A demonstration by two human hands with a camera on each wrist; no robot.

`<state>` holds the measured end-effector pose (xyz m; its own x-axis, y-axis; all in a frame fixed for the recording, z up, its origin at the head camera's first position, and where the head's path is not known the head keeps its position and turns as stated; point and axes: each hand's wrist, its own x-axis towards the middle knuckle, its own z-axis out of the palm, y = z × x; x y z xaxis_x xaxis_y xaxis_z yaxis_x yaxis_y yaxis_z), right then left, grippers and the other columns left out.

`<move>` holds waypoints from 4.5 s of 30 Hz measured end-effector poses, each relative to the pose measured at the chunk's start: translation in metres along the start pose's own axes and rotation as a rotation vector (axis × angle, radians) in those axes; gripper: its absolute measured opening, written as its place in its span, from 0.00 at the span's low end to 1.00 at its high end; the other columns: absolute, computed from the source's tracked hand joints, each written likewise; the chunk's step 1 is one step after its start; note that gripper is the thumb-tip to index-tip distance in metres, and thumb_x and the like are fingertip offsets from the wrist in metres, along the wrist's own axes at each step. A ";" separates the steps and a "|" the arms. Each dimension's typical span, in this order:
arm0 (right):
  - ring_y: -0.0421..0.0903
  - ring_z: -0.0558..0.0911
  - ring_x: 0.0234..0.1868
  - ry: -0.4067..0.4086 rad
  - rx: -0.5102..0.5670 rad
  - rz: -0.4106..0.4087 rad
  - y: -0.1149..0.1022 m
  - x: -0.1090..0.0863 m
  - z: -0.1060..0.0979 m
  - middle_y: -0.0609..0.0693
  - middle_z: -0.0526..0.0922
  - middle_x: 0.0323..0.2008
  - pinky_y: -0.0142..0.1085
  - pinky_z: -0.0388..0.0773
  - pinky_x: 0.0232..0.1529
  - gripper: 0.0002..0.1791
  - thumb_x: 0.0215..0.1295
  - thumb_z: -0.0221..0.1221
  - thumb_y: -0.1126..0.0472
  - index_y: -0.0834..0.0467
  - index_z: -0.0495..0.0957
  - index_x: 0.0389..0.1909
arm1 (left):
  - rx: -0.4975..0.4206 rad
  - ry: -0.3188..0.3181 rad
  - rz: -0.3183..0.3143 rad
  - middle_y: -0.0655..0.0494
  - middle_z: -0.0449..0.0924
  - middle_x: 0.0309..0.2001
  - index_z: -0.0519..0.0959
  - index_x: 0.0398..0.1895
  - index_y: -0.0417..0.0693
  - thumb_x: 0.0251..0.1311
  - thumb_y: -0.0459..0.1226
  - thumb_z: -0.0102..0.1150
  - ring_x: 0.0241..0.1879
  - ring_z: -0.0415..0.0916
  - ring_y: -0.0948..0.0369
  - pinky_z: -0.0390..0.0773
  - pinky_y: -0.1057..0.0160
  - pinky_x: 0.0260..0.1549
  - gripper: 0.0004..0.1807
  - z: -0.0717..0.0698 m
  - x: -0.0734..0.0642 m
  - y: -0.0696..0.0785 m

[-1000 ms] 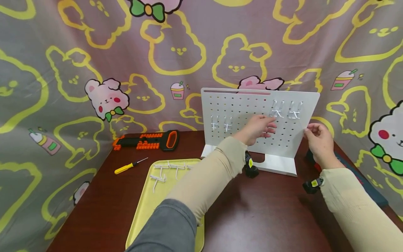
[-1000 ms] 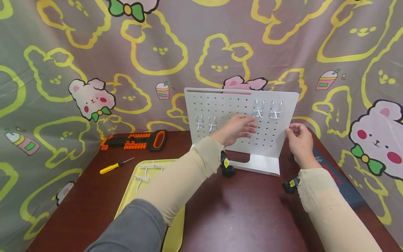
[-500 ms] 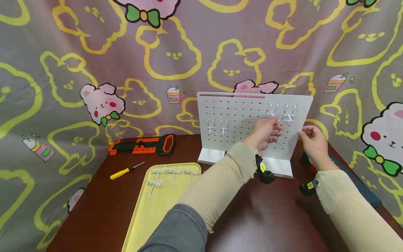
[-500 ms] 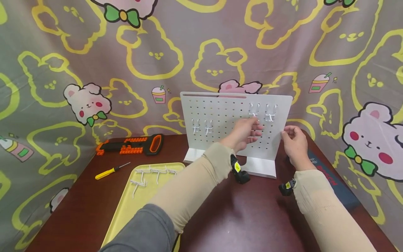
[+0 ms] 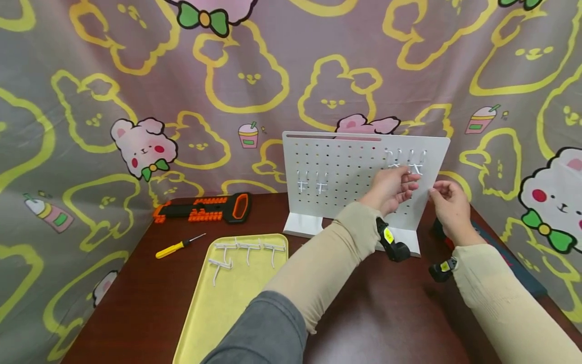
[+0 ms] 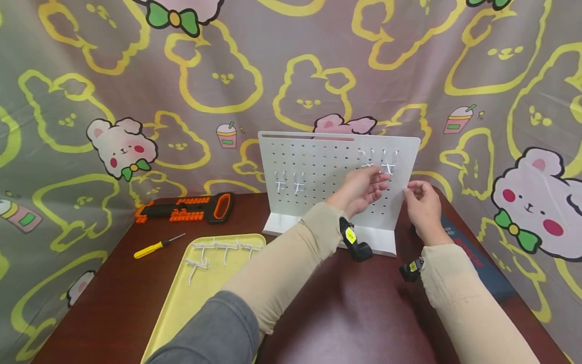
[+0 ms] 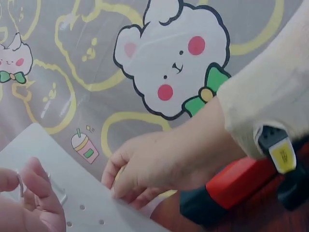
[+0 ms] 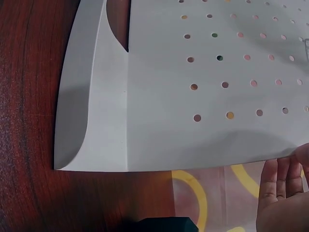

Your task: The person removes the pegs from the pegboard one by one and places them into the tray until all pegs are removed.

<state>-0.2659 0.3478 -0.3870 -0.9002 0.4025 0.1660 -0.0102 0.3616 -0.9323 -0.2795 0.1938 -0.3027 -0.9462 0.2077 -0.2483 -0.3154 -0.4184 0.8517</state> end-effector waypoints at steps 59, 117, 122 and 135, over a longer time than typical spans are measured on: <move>0.34 0.73 0.41 -0.029 -0.014 0.016 0.003 0.003 0.004 0.45 0.68 0.44 0.15 0.72 0.39 0.01 0.82 0.49 0.55 0.45 0.69 0.47 | 0.575 0.026 0.168 0.54 0.78 0.25 0.77 0.38 0.24 0.79 0.32 0.50 0.22 0.77 0.66 0.78 0.71 0.23 0.15 -0.332 -0.078 0.037; 0.35 0.73 0.41 0.005 0.047 0.068 -0.001 0.005 0.001 0.43 0.68 0.41 0.16 0.74 0.40 0.03 0.81 0.51 0.56 0.42 0.70 0.45 | 1.007 0.093 -0.077 0.53 0.79 0.22 0.80 0.26 0.37 0.76 0.39 0.53 0.20 0.77 0.63 0.78 0.65 0.19 0.20 -0.396 -0.143 0.031; 0.34 0.73 0.40 0.011 0.037 0.067 0.000 0.004 0.002 0.43 0.68 0.41 0.16 0.74 0.39 0.04 0.81 0.51 0.57 0.42 0.70 0.44 | 1.042 0.086 -0.009 0.52 0.80 0.22 0.81 0.29 0.34 0.76 0.38 0.53 0.22 0.77 0.62 0.78 0.63 0.22 0.19 -0.379 -0.134 0.042; 0.36 0.73 0.42 0.020 0.002 0.037 0.000 0.002 0.012 0.44 0.69 0.42 0.25 0.75 0.46 0.02 0.82 0.50 0.57 0.47 0.70 0.48 | 0.943 -0.102 0.088 0.41 0.83 0.37 0.80 0.46 0.29 0.77 0.39 0.53 0.33 0.84 0.55 0.86 0.54 0.37 0.17 -0.313 -0.098 0.065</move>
<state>-0.2728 0.3385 -0.3903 -0.8911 0.4325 0.1375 0.0221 0.3439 -0.9387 -0.2297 -0.1306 -0.3672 -0.9388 0.3040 -0.1622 -0.0126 0.4401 0.8978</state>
